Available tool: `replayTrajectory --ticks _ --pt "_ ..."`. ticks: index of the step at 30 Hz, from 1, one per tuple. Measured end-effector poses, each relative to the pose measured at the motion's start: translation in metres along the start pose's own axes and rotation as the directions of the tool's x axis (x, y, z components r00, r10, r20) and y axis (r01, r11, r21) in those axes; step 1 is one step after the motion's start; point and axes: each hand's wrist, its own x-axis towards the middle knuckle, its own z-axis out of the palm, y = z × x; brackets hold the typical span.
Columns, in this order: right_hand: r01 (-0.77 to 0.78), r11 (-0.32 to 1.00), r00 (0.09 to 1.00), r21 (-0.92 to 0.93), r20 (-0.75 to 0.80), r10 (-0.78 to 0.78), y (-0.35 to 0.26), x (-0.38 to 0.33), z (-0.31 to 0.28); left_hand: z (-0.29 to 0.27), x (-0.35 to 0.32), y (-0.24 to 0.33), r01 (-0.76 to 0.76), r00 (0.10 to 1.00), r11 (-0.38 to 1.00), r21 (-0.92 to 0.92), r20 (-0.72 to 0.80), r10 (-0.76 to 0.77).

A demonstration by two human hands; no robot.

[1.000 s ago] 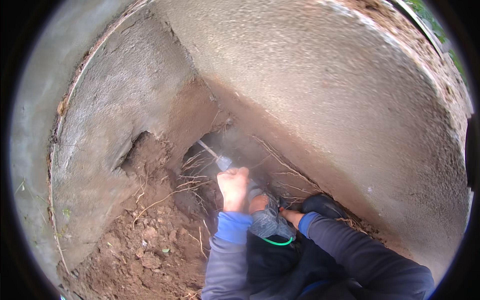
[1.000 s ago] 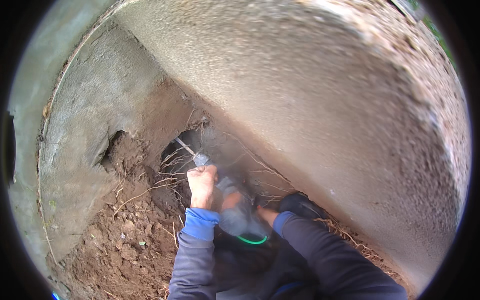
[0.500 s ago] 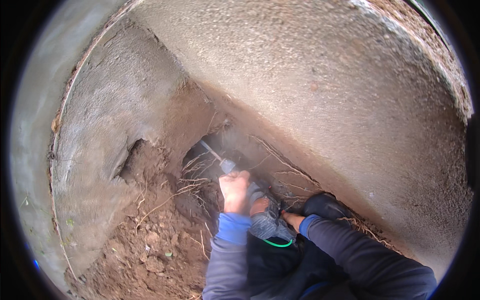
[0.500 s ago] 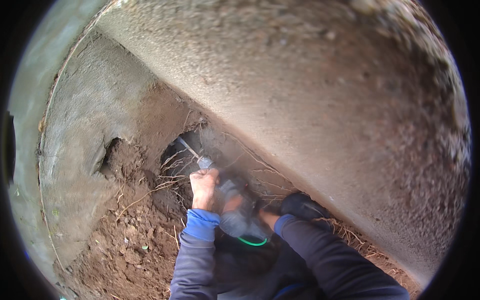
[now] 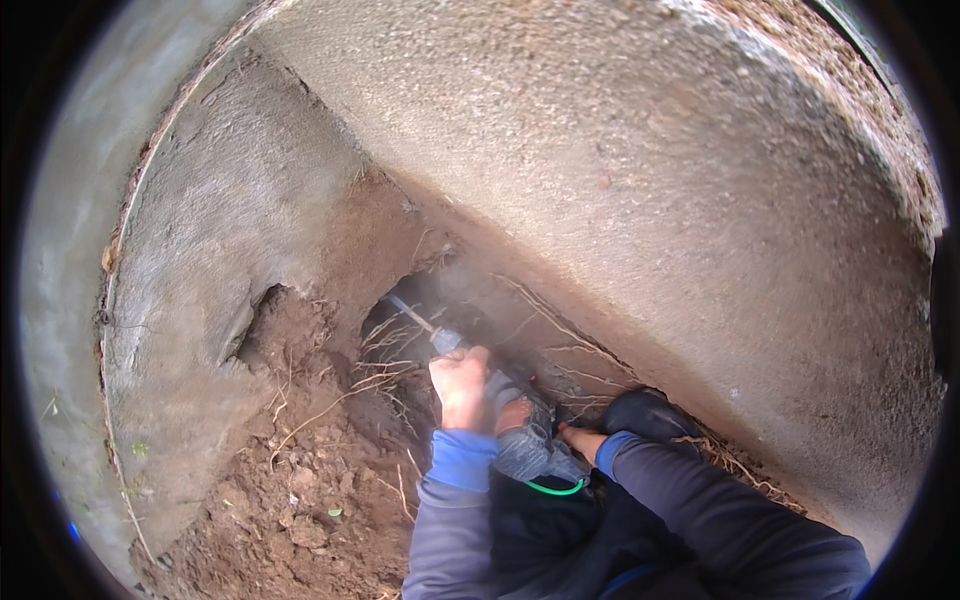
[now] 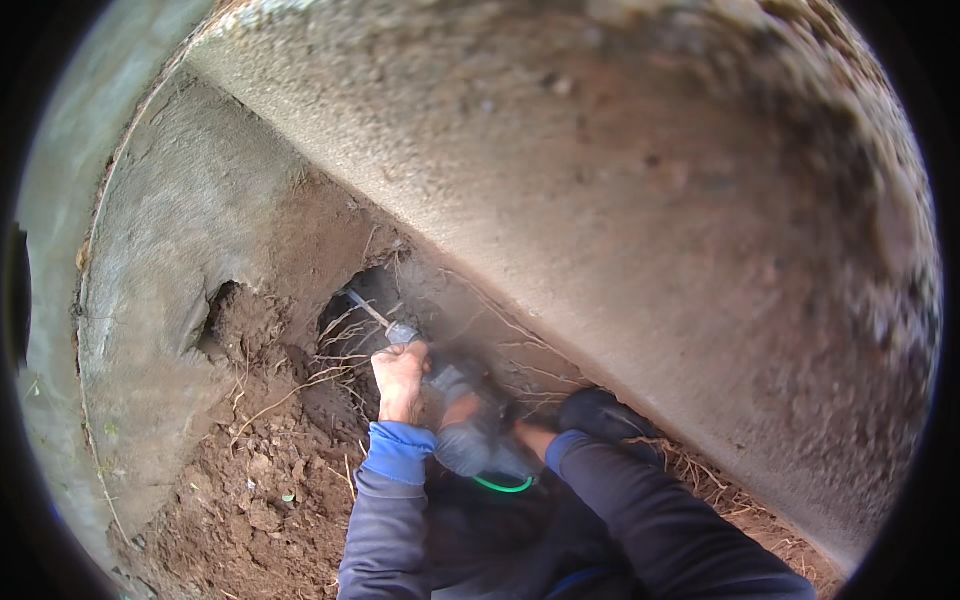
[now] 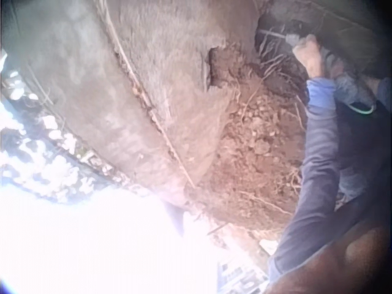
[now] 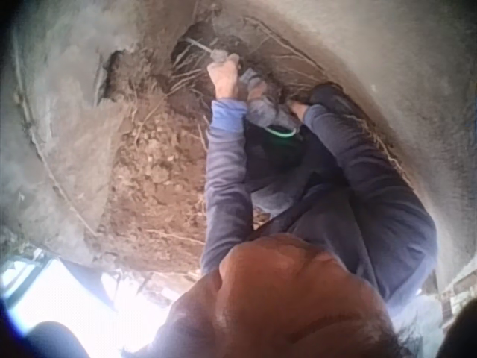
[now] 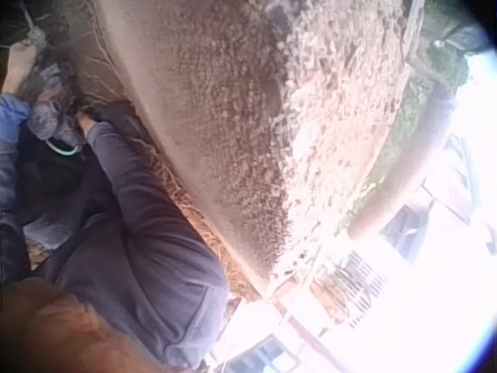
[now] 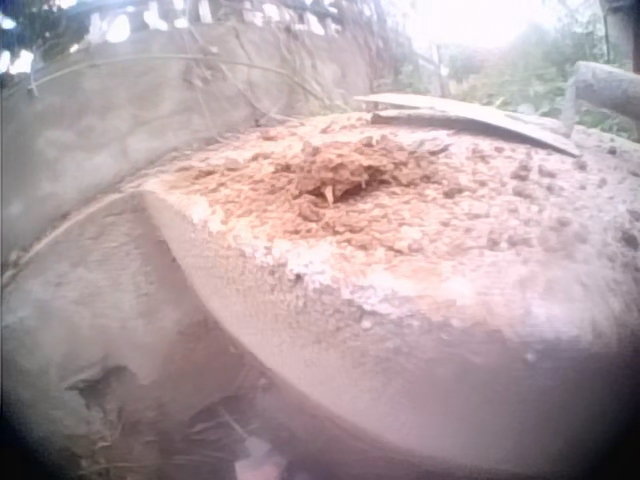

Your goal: The person uses a jackhammer to break a section of a concrete wall or floor. They repeatedly strike the surface to create a hole and occasionally clear debris by hand.

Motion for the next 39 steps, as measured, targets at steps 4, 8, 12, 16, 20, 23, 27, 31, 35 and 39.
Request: replayTrajectory --ticks 4,8,12,16,20,23,27,31,35,39 --pt "0.035 0.999 0.998 0.011 -0.044 -0.035 -0.010 -0.014 0.007 0.005 -0.001 0.005 -0.010 1.000 0.999 0.047 -0.026 0.011" --pt "0.151 0.985 0.985 -0.088 -0.066 -0.157 -0.025 -0.021 0.012 0.000 0.003 0.013 0.033 0.999 0.998 -0.047 -0.041 -0.035" --pt "0.251 0.962 0.955 -0.105 -0.134 -0.263 -0.029 -0.022 0.011 -0.008 0.012 0.015 0.056 0.996 0.942 -0.331 -0.041 -0.074" --pt "0.220 0.975 0.975 0.037 -0.053 -0.218 -0.037 -0.023 0.005 -0.013 0.027 0.016 0.074 0.996 0.978 -0.195 -0.032 -0.081" --pt "0.326 0.939 0.944 0.108 -0.088 -0.317 -0.050 -0.029 0.007 -0.019 0.039 0.018 -0.006 0.999 0.966 -0.258 -0.039 -0.005" --pt "0.160 0.976 0.983 0.149 -0.118 -0.143 -0.064 -0.032 0.011 -0.021 0.044 0.021 0.008 0.999 0.952 -0.305 -0.047 -0.023" --pt "0.118 0.986 0.982 0.115 -0.162 -0.099 -0.071 -0.036 0.018 -0.024 0.050 0.023 0.019 1.000 0.934 -0.358 -0.008 -0.023" --pt "0.147 0.972 0.981 0.184 -0.153 -0.119 -0.071 -0.039 0.026 -0.026 0.054 0.024 0.028 1.000 0.957 -0.290 -0.004 -0.030" --pt "0.056 0.984 0.989 0.171 -0.143 -0.031 -0.071 -0.035 0.028 -0.029 0.055 0.025 0.083 0.997 0.971 -0.224 0.022 -0.081" --pt "0.064 0.952 0.998 0.299 -0.037 -0.055 -0.060 -0.020 0.024 -0.029 0.058 0.032 0.094 0.996 0.981 -0.172 0.016 -0.092"
